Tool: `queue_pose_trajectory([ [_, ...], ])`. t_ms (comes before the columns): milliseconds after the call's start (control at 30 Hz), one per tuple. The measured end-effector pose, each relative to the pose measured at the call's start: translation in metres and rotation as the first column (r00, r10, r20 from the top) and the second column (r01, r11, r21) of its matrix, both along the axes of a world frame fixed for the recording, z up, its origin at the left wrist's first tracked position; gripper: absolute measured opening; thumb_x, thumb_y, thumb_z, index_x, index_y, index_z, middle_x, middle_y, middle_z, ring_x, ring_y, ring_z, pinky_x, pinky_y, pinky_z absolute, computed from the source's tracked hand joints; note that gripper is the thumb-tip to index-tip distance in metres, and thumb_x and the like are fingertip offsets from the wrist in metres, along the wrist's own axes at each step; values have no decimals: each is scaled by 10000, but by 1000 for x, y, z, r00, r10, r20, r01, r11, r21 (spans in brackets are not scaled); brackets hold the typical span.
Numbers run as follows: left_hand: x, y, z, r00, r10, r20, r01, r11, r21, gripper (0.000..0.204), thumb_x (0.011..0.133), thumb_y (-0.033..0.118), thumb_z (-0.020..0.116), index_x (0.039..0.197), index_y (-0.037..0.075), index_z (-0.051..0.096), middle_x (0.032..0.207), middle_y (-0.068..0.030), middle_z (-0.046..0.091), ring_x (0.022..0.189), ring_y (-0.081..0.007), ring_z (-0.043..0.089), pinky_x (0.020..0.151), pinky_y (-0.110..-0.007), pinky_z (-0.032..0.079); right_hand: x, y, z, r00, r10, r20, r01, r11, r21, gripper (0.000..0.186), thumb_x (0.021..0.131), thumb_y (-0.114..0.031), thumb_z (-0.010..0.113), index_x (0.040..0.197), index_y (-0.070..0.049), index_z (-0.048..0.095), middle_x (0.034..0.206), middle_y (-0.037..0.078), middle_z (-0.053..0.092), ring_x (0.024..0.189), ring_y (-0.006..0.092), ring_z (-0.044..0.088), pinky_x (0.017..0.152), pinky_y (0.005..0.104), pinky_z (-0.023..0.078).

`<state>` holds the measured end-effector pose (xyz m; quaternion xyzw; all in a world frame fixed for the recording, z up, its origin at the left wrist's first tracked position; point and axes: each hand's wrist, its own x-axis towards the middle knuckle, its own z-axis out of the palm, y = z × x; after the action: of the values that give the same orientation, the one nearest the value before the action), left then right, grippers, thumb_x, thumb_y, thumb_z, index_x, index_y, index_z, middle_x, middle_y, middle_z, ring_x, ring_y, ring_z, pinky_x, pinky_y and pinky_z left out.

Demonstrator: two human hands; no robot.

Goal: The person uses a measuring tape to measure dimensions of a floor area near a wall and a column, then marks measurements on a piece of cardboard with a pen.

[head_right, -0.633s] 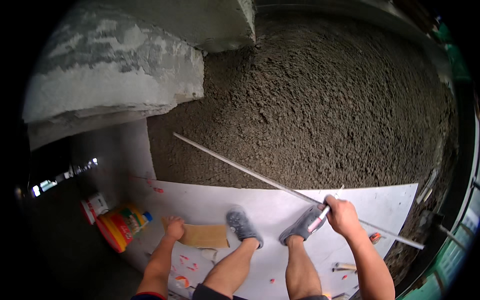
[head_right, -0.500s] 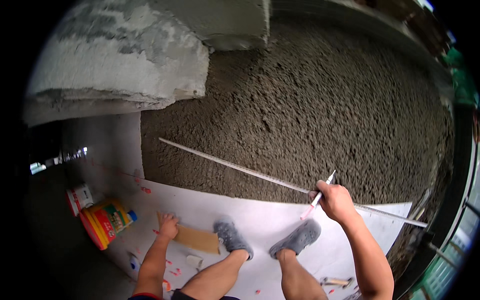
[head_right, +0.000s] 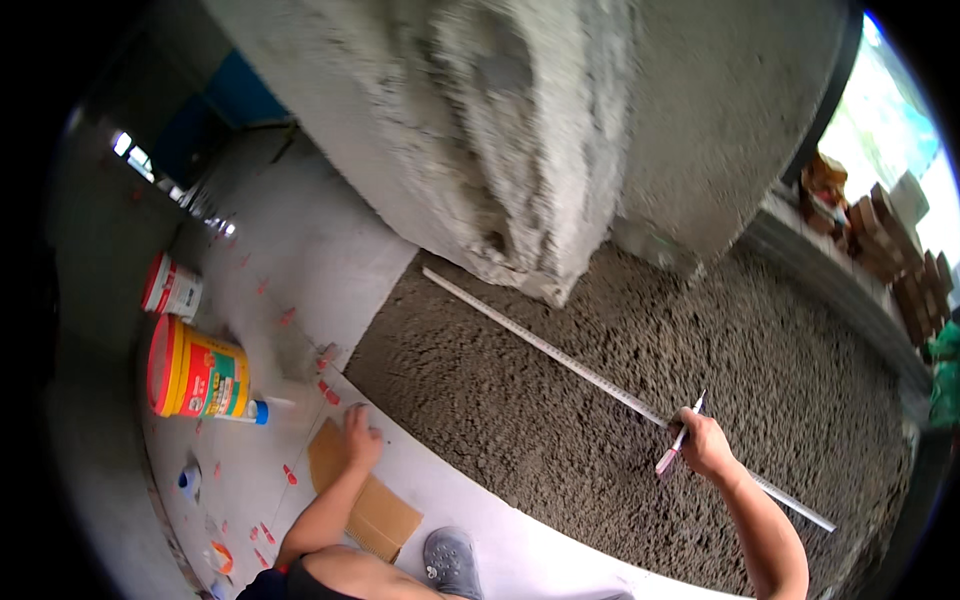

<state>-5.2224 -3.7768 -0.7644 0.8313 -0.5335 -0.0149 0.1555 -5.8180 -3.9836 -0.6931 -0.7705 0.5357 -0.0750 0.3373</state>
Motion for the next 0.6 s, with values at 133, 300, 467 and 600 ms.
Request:
queue_pose_trajectory([
  [133,-59,-5,-9,994,65,-85,-69,997,-42,474,741,43,634,1192,13,489,1211,-219,487,1151,-423,446,1008,-501,368,22,-26,-5,999,-12,42,13,1000,-24,41,861,-21,568,887,-48,584,801,146,684,723,286,674,665,404,519],
  [300,-69,34,11,988,-57,-143,55,998,-15,470,762,80,666,1183,0,474,1231,-227,460,1150,-436,429,1011,-516,348,34,-64,-48,974,-45,224,52,998,-25,89,912,-50,523,882,-56,607,677,90,617,633,221,621,577,365,479],
  [467,-45,75,40,993,3,-115,-2,1000,8,458,755,68,669,1169,-6,486,1219,-229,477,1164,-422,432,1016,-511,343,42,-77,-63,1000,-24,-1,23,977,-210,75,828,-34,571,882,-57,617,792,175,669,742,357,652,666,412,505],
  [600,-37,103,40,992,85,-89,-83,996,25,459,759,54,664,1178,-9,489,1217,-221,482,1171,-411,436,1015,-507,342,51,-95,-65,998,-47,-42,40,986,-161,78,878,-118,609,907,-48,627,854,202,676,817,382,659,707,426,507],
])
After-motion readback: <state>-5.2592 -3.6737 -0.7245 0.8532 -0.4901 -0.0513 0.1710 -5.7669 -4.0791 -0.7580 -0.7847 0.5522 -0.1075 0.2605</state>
